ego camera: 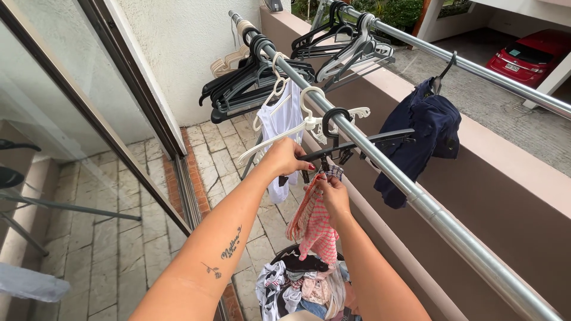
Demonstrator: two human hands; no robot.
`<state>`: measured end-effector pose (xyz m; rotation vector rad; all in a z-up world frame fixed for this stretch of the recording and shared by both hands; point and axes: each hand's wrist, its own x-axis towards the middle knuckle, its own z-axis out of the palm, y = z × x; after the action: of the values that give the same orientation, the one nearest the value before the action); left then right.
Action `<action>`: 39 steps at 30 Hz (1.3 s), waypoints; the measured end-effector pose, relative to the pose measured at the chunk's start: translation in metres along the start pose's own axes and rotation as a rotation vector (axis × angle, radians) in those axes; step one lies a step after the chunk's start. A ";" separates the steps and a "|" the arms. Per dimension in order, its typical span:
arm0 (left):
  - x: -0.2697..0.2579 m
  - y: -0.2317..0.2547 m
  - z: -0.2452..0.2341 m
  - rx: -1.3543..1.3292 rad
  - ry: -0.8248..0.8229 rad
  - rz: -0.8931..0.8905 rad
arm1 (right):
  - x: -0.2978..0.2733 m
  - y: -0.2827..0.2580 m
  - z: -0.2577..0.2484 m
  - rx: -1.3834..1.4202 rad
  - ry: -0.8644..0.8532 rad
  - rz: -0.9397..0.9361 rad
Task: Hanging washed clothes on a drying rack on a balcony.
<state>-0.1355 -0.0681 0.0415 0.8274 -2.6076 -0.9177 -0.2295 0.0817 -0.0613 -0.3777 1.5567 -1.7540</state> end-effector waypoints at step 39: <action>-0.090 0.004 0.071 -0.674 -0.070 0.286 | -0.072 -0.092 -0.035 -0.372 -0.646 -0.203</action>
<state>-0.0937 0.0223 -0.0153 0.2407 -2.1401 -1.6033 -0.2344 0.1550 0.0358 -1.1912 1.3768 -1.2762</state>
